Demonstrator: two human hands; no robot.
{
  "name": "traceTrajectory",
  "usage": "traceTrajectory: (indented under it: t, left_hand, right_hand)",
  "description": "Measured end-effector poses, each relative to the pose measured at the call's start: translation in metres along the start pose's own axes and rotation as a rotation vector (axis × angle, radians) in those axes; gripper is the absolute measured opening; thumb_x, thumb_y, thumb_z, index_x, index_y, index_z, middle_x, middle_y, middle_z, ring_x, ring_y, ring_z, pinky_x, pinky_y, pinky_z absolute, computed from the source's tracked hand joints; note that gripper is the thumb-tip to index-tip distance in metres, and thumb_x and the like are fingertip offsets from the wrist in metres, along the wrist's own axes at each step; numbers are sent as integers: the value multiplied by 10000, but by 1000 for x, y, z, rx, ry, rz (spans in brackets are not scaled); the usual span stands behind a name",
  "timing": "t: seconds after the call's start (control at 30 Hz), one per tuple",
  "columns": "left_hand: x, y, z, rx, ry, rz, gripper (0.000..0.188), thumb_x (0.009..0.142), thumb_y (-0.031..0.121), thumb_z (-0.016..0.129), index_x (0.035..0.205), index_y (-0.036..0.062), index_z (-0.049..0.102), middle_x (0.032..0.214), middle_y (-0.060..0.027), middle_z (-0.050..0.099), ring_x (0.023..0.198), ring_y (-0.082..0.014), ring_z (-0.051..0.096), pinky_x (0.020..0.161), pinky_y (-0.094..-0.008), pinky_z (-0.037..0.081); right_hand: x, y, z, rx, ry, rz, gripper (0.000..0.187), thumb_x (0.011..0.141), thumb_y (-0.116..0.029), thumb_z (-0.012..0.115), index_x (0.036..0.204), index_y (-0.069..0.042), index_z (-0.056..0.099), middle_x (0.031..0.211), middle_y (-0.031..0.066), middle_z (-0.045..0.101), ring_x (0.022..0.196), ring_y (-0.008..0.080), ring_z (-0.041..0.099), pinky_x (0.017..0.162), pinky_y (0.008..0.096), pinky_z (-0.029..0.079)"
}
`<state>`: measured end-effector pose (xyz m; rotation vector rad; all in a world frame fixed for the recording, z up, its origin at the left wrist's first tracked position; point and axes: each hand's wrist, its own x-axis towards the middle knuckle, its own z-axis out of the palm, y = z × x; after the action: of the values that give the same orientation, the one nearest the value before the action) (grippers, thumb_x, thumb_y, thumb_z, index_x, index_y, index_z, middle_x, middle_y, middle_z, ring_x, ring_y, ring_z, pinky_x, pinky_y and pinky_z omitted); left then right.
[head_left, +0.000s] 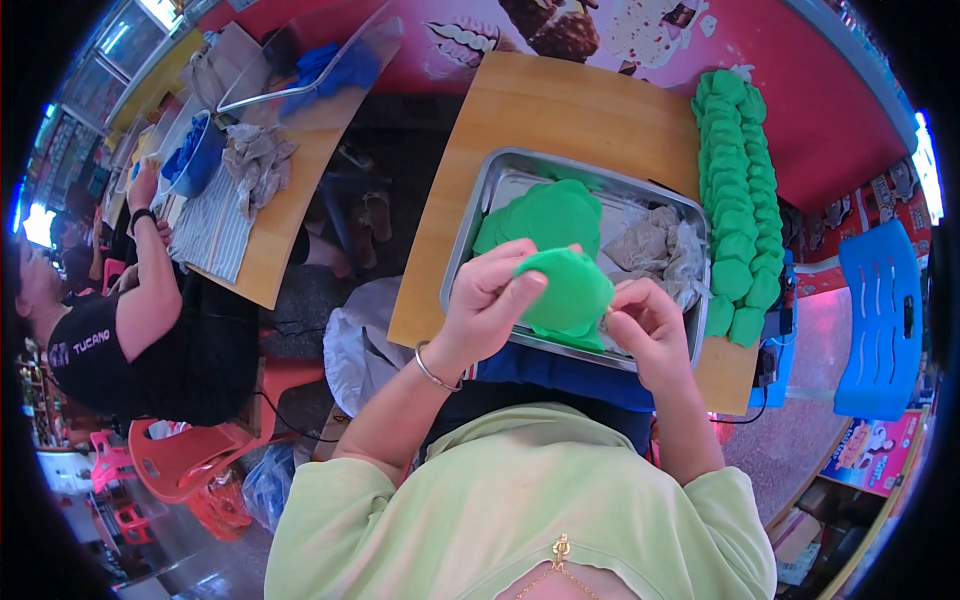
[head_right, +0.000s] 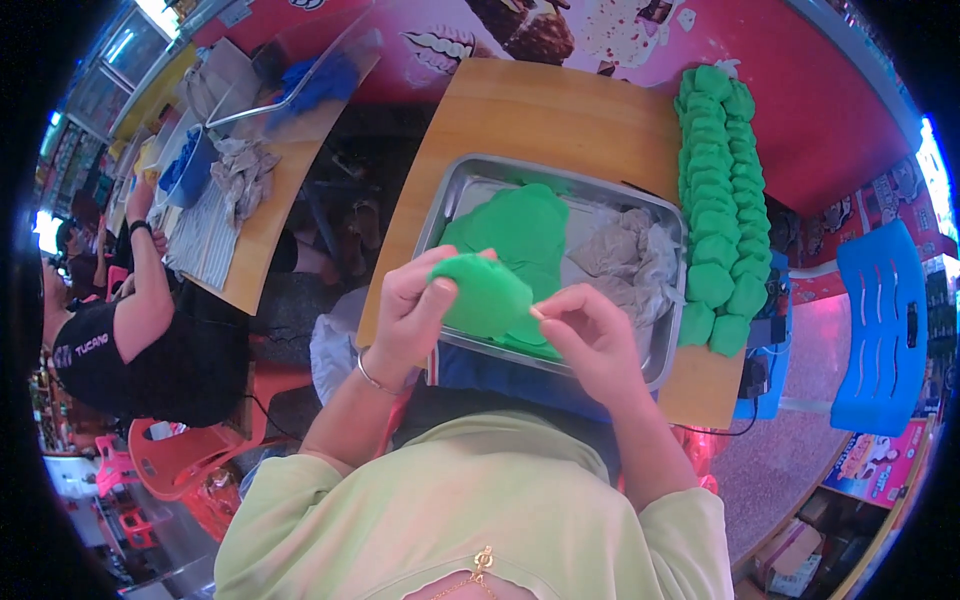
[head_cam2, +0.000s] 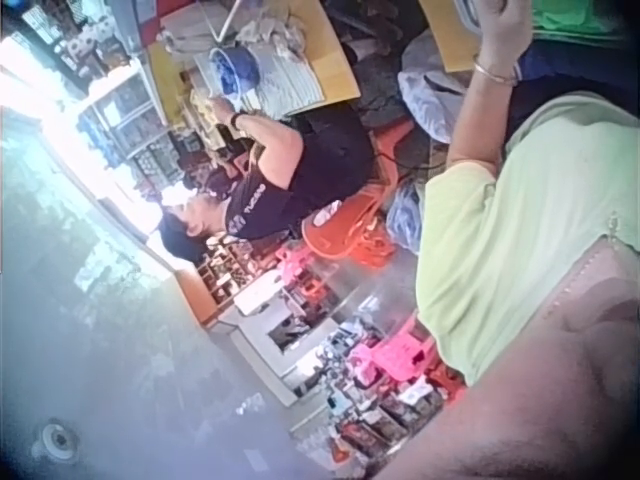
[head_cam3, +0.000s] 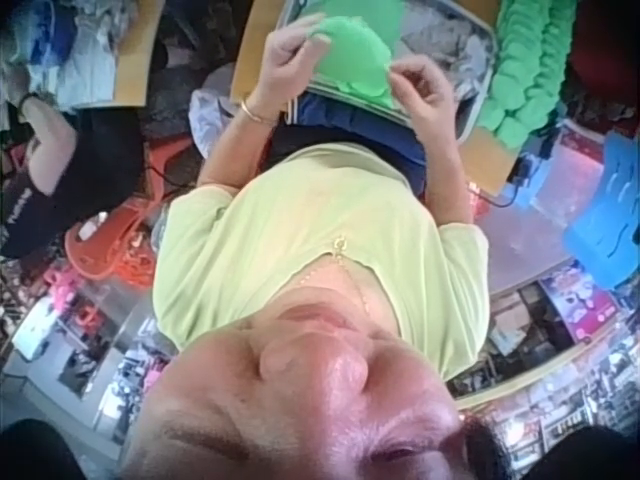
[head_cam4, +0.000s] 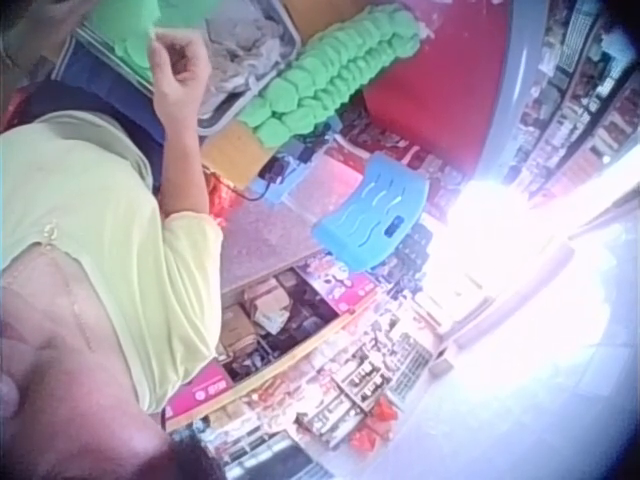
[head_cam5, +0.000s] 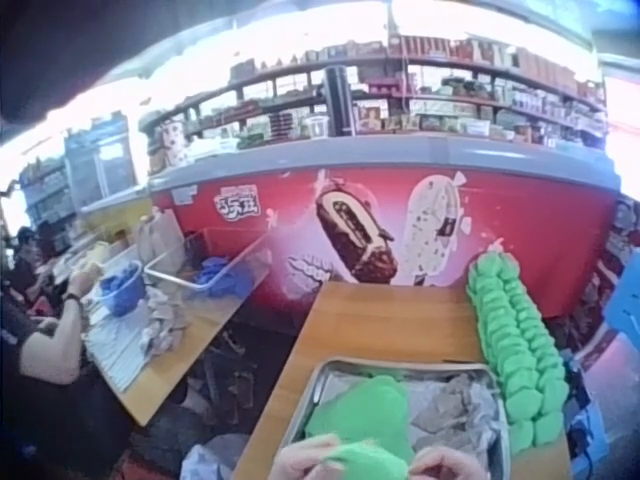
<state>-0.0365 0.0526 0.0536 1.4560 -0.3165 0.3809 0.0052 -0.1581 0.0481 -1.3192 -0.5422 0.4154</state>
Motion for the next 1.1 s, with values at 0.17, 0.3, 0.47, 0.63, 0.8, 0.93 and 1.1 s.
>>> traceTrajectory:
  t: [0.17, 0.3, 0.47, 0.63, 0.8, 0.93, 1.1]
  left_hand:
    - [-9, -5, 8, -222, 167, -65, 284, 939, 206, 530, 909, -62, 619, 753, -11, 467, 704, -85, 423, 818, -224, 418]
    - [-10, -4, 20, -501, 278, -224, 303, 954, 225, 503, 1030, -40, 627, 898, -36, 563, 851, -90, 521, 912, -246, 408]
    - [-12, -9, 21, -591, 330, -221, 304, 955, 234, 499, 1084, -17, 612, 1069, -83, 611, 984, -119, 568, 874, -262, 446]
    - [-6, -24, 7, -776, 459, -299, 269, 944, 230, 520, 1057, 9, 624, 985, -56, 648, 884, -100, 603, 771, -248, 484]
    - [-7, -41, -10, -469, 369, -428, 218, 931, 172, 546, 1062, 12, 614, 927, -32, 651, 814, -69, 599, 736, -222, 484]
    - [-1, -47, -5, -250, 206, -530, 224, 922, 117, 547, 1120, 17, 579, 945, -23, 630, 831, -55, 578, 738, -210, 472]
    - [-1, -60, -3, -134, 23, -604, 277, 907, 81, 544, 1179, 31, 531, 956, -32, 600, 863, -60, 544, 747, -205, 450]
  right_hand:
    - [-8, 4, -2, 275, 71, 271, 144, 849, -72, 612, 980, -44, 559, 851, -12, 550, 746, 39, 477, 642, 186, 363]
    - [-11, 11, 1, 372, 48, 310, 130, 862, -73, 596, 982, -55, 550, 836, -22, 540, 680, 19, 441, 578, 172, 331]
    - [-10, 14, 5, 223, 63, 188, 86, 893, -70, 548, 967, -47, 511, 778, 20, 521, 534, 46, 375, 448, 192, 282]
    - [-18, 19, -13, 17, 182, 166, 95, 879, -50, 562, 974, -42, 551, 810, 14, 552, 621, 78, 486, 516, 220, 368]
    - [-25, 16, -36, -948, 162, 92, 127, 781, 13, 604, 902, -19, 621, 855, 108, 584, 753, 253, 600, 684, 302, 475]
    - [-22, 12, -54, -1083, 53, -46, 139, 777, -4, 608, 913, -26, 624, 864, 106, 595, 810, 278, 599, 734, 336, 471]
    - [20, 11, -89, -1277, 193, -153, 143, 776, -115, 620, 908, -59, 623, 912, 110, 617, 873, 298, 575, 751, 386, 467]
